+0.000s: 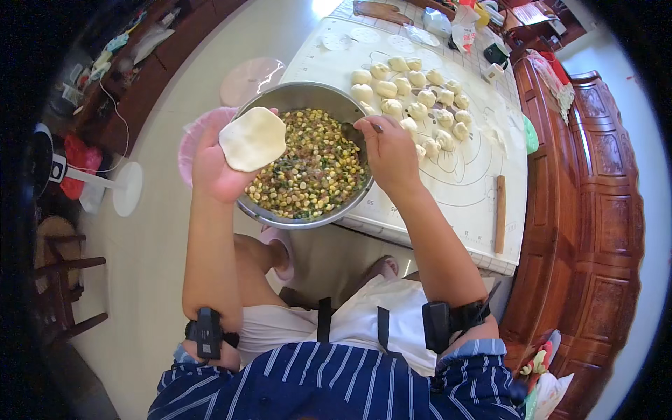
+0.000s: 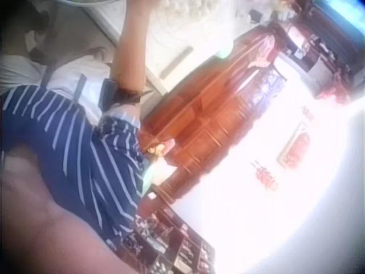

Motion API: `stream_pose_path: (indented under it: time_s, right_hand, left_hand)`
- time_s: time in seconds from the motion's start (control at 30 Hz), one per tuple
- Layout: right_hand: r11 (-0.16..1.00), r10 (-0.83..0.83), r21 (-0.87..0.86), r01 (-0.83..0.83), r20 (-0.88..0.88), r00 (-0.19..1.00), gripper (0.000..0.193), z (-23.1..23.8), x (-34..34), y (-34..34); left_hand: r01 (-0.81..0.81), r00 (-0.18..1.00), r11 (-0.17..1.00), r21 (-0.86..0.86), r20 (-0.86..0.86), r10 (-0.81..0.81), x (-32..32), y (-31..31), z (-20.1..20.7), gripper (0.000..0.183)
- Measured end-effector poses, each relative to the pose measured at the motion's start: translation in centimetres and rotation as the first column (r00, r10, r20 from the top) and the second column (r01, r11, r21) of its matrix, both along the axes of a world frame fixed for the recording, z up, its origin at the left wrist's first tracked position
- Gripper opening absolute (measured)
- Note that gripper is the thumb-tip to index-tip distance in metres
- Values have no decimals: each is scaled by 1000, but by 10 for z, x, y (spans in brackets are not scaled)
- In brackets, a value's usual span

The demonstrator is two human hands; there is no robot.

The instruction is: The person is filling and folding dough to make dumplings or buns at a table.

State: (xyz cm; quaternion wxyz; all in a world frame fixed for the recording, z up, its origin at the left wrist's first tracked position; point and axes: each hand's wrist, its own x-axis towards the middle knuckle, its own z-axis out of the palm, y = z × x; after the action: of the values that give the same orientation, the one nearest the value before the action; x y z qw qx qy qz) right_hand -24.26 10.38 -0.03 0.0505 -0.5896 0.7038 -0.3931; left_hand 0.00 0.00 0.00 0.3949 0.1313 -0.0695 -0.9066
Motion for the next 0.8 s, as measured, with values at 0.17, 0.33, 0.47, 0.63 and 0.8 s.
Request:
stream_pose_path:
  time_s: [0.17,0.33,0.47,0.63,0.8]
  right_hand:
    - [942,-92,334,-32,350,932,31,-4,5,4]
    - [943,-290,331,24,788,543,30,-12,-21,10]
    - [947,-312,322,15,906,286,29,-15,-23,11]
    - [955,-293,297,-10,948,123,28,-19,-31,17]
    - [959,-277,283,18,922,272,29,-15,-26,17]
  left_hand:
    - [-37,998,999,-14,43,37,-4,9,5,63]
    - [-9,999,1000,13,48,9,-18,14,10,64]
    - [-22,998,999,28,66,20,-18,13,11,60]
    - [-85,985,995,47,155,77,-24,13,12,55]
    - [-121,973,991,57,204,108,-24,8,7,52]
